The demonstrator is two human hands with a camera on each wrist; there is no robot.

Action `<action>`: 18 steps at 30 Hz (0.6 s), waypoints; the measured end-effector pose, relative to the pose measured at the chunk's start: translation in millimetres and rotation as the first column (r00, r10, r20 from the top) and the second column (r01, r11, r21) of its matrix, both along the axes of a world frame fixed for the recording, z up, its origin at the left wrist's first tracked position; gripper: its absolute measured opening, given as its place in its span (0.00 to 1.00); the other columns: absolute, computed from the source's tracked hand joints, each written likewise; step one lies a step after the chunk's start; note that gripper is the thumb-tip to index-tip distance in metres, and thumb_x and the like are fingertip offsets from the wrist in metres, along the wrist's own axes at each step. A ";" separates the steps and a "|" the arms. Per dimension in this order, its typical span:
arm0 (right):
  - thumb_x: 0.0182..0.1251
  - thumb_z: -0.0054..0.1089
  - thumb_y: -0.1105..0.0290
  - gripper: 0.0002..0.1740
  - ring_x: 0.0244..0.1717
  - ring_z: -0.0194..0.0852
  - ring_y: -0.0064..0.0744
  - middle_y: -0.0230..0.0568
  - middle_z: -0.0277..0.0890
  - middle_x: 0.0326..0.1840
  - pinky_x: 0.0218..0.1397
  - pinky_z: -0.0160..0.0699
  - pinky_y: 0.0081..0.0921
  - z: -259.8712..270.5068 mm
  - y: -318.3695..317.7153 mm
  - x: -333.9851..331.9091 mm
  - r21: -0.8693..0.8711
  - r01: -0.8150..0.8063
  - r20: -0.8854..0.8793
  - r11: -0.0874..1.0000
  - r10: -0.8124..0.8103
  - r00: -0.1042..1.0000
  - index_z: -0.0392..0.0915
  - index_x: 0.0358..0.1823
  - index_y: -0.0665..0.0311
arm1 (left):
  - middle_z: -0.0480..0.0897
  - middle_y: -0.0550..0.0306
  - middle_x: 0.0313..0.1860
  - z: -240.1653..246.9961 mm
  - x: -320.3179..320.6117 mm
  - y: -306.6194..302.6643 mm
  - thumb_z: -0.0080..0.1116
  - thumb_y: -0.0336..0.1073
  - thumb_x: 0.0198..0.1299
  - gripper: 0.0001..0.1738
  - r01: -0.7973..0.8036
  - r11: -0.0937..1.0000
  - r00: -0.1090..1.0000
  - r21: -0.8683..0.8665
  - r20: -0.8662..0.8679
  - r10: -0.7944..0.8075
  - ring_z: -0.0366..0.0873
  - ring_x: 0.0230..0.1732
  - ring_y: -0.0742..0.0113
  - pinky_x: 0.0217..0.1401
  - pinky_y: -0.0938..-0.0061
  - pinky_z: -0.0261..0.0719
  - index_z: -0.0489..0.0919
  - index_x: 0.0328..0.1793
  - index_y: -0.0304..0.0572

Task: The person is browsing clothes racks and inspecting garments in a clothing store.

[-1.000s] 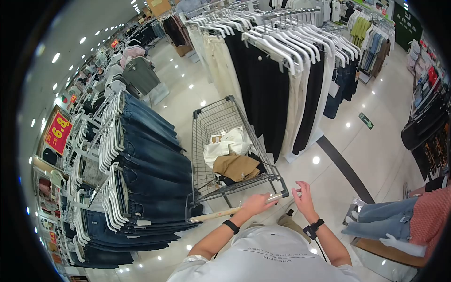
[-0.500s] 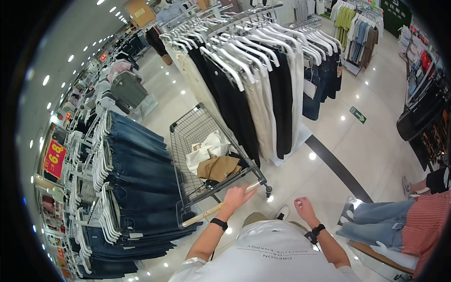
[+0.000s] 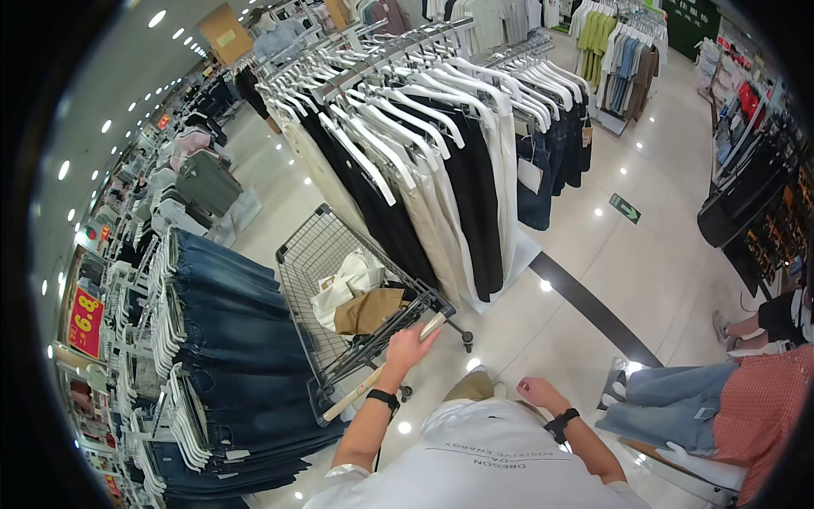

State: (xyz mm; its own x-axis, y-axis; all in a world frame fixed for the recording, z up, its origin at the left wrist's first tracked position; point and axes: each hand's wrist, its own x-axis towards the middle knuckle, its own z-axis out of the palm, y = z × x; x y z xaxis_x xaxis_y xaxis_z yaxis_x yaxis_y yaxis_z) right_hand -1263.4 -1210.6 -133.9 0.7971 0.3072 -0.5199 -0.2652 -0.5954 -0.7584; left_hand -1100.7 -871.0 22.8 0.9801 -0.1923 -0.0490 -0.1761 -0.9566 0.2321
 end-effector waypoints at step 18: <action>0.76 0.56 0.55 0.21 0.48 0.86 0.58 0.56 0.88 0.46 0.55 0.83 0.47 0.6 11.5 112.6 -0.136 -0.153 0.021 0.979 0.157 0.987 0.85 0.52 0.65 | 0.82 0.43 0.18 -9.1 62.0 -2.6 0.63 0.63 0.66 0.29 -0.063 0.993 0.995 -0.102 -0.081 0.054 0.84 0.26 0.38 0.30 0.49 0.83 0.81 0.36 0.40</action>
